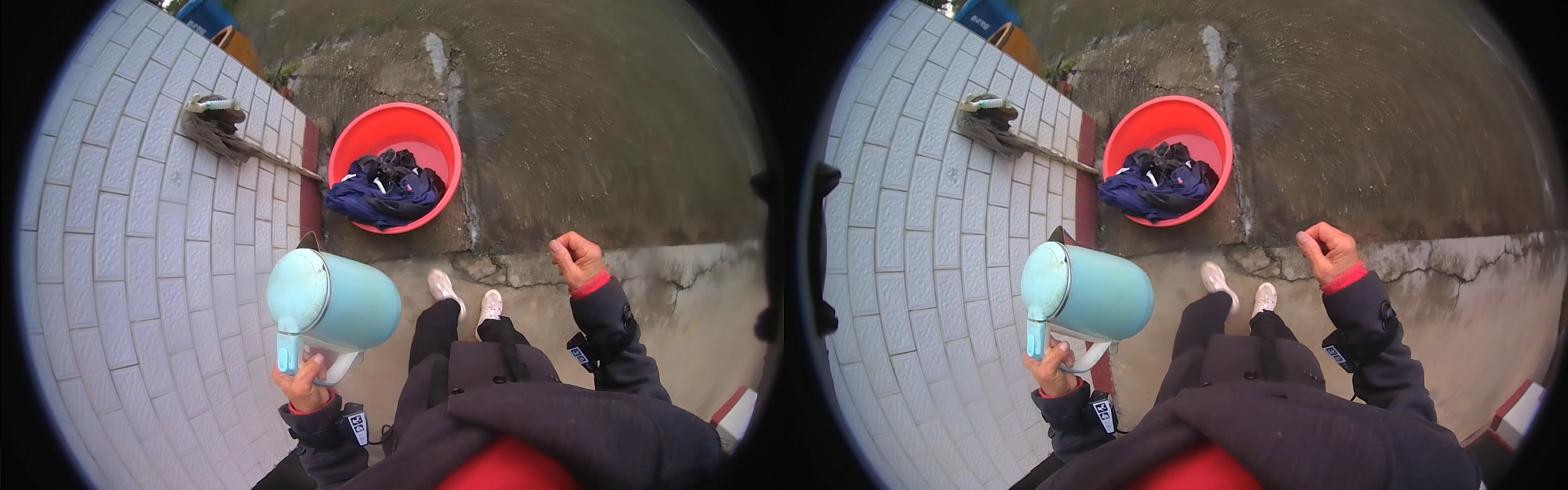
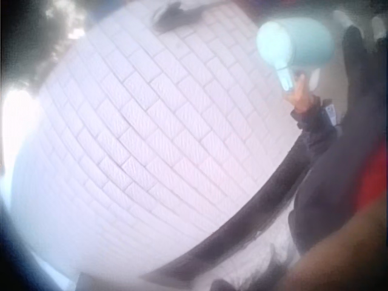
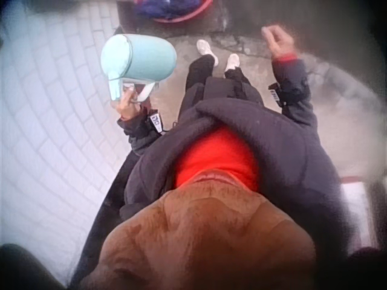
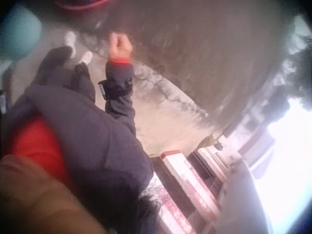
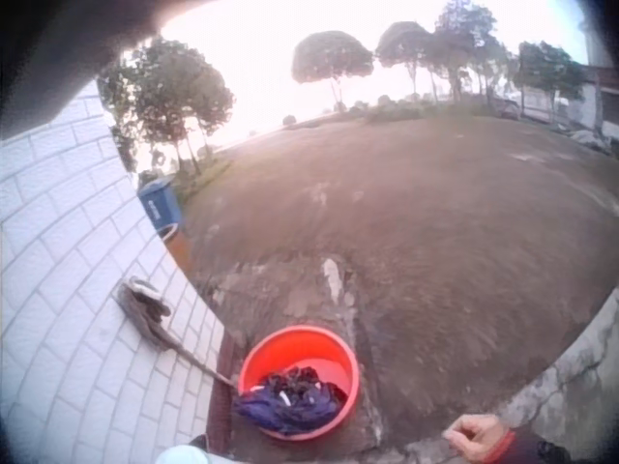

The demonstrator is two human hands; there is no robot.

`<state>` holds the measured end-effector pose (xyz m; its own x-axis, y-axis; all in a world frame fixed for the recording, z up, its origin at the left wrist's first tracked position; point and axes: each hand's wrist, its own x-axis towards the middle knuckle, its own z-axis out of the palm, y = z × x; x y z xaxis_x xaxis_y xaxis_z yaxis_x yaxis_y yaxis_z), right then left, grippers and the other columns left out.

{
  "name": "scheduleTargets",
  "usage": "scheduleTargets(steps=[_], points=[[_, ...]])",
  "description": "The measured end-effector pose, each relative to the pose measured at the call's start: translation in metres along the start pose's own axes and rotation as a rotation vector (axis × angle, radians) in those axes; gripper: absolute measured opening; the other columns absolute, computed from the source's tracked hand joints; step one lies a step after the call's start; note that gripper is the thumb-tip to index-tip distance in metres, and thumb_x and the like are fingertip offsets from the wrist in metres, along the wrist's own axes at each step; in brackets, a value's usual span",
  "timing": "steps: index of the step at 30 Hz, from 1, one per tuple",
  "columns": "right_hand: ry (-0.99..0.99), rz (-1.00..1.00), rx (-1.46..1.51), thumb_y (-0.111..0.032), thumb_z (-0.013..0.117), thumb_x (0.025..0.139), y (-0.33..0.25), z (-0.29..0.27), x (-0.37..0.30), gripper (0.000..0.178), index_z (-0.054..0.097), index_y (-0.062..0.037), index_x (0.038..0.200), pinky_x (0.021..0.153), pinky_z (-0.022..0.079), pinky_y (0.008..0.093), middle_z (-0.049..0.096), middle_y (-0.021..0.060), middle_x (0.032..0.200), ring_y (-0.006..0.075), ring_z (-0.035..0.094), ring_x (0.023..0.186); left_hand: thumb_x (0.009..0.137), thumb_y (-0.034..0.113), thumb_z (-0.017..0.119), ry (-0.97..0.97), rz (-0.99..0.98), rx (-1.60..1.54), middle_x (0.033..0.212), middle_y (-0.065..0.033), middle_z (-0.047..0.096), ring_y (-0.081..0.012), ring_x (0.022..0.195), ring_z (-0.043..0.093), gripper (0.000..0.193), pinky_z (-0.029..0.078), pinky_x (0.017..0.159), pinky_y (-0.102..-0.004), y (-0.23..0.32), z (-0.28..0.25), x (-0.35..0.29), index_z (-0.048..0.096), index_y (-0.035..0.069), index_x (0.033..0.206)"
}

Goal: The person washes a white bowl and spoon in the kitchen sink using a sponge, then places the bowl in a cabinet. They pick up a light blue kettle, walk outside, and pour hot water into a red basin containing clothes. The person briefly agitates the clothes in the water before returning inside with the kettle.

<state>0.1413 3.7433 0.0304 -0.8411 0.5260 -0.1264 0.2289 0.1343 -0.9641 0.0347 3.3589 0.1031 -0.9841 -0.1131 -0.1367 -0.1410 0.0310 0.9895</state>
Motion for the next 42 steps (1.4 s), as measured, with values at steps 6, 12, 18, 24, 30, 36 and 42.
scheduleTargets(steps=[6,12,18,24,30,36,42], points=[[-0.059,-0.062,-0.183,-0.011,0.057,0.079,0.010,0.041,0.111,0.013,0.054,-0.0008,0.072,0.048,0.035,0.0195,0.047,-0.0007,0.057,0.0040,0.041,0.051,0.057,0.001,0.061,-0.016,-0.094,0.055,0.050,-0.0034,0.045,-0.0102,0.039,0.040,0.016,0.032,0.038,-0.0227,-0.035,0.035,0.078,0.047,0.000,0.064],[-0.048,-0.359,-0.366,-0.007,0.057,0.077,-0.005,0.090,0.248,0.007,0.055,-0.0014,0.073,0.048,0.036,0.0214,0.048,0.0018,0.058,0.0082,0.044,0.050,0.059,-0.001,0.061,-0.055,-0.094,0.102,0.052,-0.0036,0.046,-0.0100,0.041,0.041,0.016,0.033,0.040,-0.0226,-0.061,0.079,0.169,0.047,0.000,0.066],[-0.314,-0.421,-0.556,-0.009,0.058,0.075,0.012,0.136,0.360,0.007,0.056,-0.0034,0.078,0.052,0.041,0.0261,0.050,0.0065,0.068,0.0173,0.051,0.058,0.061,0.004,0.065,-0.113,-0.072,0.243,0.060,-0.0012,0.052,-0.0073,0.055,0.047,0.020,0.039,0.052,-0.0226,-0.076,0.108,0.235,0.054,-0.002,0.077],[-0.483,-0.401,-0.607,-0.010,0.057,0.075,0.067,0.148,0.444,0.007,0.057,-0.0027,0.077,0.054,0.043,0.0284,0.053,0.0079,0.068,0.0205,0.054,0.060,0.061,0.005,0.066,-0.063,-0.094,0.335,0.063,-0.0028,0.054,-0.0080,0.056,0.048,0.023,0.041,0.053,-0.0234,-0.102,0.159,0.267,0.055,-0.002,0.080],[-0.663,-0.440,-0.478,-0.008,0.057,0.074,0.126,0.135,0.519,0.006,0.057,-0.0020,0.075,0.055,0.042,0.0313,0.054,0.0097,0.067,0.0246,0.054,0.061,0.062,0.005,0.065,0.019,-0.120,0.387,0.064,-0.0043,0.055,-0.0115,0.057,0.050,0.024,0.042,0.054,-0.0254,-0.142,0.259,0.285,0.054,-0.001,0.082],[-0.790,-0.654,-0.431,-0.015,0.061,0.068,0.098,0.115,0.556,0.018,0.057,-0.0074,0.084,0.074,0.038,0.0374,0.055,0.0067,0.082,0.0253,0.052,0.080,0.062,0.002,0.064,0.133,-0.345,0.209,0.055,-0.0025,0.050,-0.0088,0.043,0.044,0.016,0.035,0.041,-0.0222,-0.168,0.356,0.312,0.049,0.000,0.070],[-0.815,-0.722,-0.393,-0.025,0.065,0.062,0.084,0.145,0.549,0.029,0.054,-0.0101,0.085,0.092,0.025,0.0488,0.049,0.0051,0.100,0.0259,0.042,0.103,0.060,0.000,0.062,0.099,-0.434,0.211,0.056,-0.0016,0.049,-0.0086,0.043,0.044,0.015,0.035,0.040,-0.0214,-0.201,0.403,0.344,0.050,0.000,0.069]])
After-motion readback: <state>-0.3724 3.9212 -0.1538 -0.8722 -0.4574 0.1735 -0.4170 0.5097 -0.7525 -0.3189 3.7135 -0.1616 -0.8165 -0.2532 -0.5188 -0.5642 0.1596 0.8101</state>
